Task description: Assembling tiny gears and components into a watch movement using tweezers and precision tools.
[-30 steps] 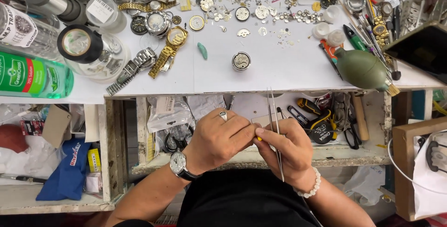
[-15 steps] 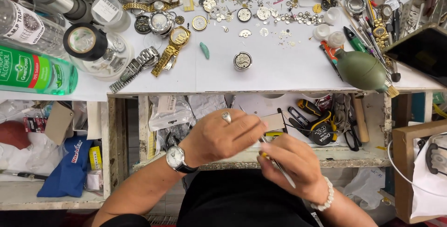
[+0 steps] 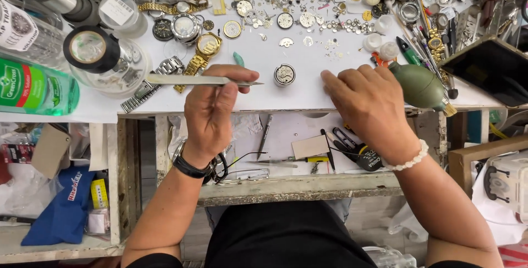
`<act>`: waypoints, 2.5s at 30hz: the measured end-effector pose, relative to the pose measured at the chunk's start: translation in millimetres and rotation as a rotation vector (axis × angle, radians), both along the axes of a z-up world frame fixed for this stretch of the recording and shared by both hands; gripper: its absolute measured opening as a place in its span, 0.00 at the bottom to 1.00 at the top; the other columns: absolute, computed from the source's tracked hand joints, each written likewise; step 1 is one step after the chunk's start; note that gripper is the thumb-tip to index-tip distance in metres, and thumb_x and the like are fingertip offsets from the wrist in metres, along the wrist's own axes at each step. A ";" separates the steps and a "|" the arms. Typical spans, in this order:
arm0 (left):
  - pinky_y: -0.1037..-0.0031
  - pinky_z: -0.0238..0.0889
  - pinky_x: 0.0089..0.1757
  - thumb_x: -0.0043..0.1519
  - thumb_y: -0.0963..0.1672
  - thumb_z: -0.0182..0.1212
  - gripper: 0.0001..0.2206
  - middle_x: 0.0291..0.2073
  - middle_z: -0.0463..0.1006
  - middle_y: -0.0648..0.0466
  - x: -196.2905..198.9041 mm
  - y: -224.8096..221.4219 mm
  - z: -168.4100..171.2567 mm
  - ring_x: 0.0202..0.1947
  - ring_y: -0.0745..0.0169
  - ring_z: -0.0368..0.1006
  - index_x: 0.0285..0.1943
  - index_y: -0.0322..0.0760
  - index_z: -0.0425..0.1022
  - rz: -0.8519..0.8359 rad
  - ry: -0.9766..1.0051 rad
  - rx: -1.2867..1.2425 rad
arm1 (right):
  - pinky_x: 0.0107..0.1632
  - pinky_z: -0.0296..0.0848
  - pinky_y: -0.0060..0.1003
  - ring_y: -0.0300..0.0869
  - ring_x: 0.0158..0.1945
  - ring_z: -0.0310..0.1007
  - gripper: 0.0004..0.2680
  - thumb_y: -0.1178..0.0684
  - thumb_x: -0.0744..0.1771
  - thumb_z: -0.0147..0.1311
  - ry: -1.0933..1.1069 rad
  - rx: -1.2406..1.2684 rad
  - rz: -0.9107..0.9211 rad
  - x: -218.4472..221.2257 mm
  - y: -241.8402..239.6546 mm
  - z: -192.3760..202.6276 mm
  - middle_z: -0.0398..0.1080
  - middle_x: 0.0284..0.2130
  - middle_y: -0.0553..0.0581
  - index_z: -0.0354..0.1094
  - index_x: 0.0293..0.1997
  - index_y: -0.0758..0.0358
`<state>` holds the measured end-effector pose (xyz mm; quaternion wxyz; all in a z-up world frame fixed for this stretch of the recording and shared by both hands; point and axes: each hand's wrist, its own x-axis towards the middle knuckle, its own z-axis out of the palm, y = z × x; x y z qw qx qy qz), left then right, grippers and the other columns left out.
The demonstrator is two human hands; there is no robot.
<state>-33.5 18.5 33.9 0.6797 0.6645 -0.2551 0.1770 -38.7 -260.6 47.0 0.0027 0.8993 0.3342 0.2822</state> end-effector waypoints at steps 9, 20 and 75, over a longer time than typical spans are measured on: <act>0.71 0.79 0.40 0.72 0.45 0.43 0.12 0.46 0.70 0.43 -5.4 3.7 -17.1 0.49 0.55 0.70 0.48 0.33 0.72 0.054 0.117 -0.063 | 0.50 0.62 0.38 0.41 0.40 0.70 0.08 0.40 0.71 0.64 0.005 -0.419 -0.427 19.9 -65.0 18.4 0.75 0.35 0.40 0.78 0.35 0.44; 0.72 0.76 0.48 0.73 0.42 0.51 0.07 0.52 0.71 0.46 -12.7 9.2 -6.9 0.50 0.58 0.72 0.54 0.35 0.73 -0.050 0.163 -0.098 | 0.56 0.57 0.41 0.41 0.42 0.66 0.09 0.42 0.71 0.58 0.074 -0.533 -0.499 25.9 -71.8 2.1 0.67 0.30 0.40 0.75 0.31 0.42; 0.73 0.74 0.43 0.68 0.39 0.66 0.07 0.46 0.81 0.52 25.0 4.9 -25.4 0.38 0.62 0.81 0.52 0.37 0.75 0.068 0.041 0.226 | 0.38 0.87 0.48 0.57 0.38 0.76 0.19 0.68 0.72 0.56 -0.018 0.959 0.224 29.6 54.8 -61.1 0.60 0.46 0.72 0.57 0.73 0.60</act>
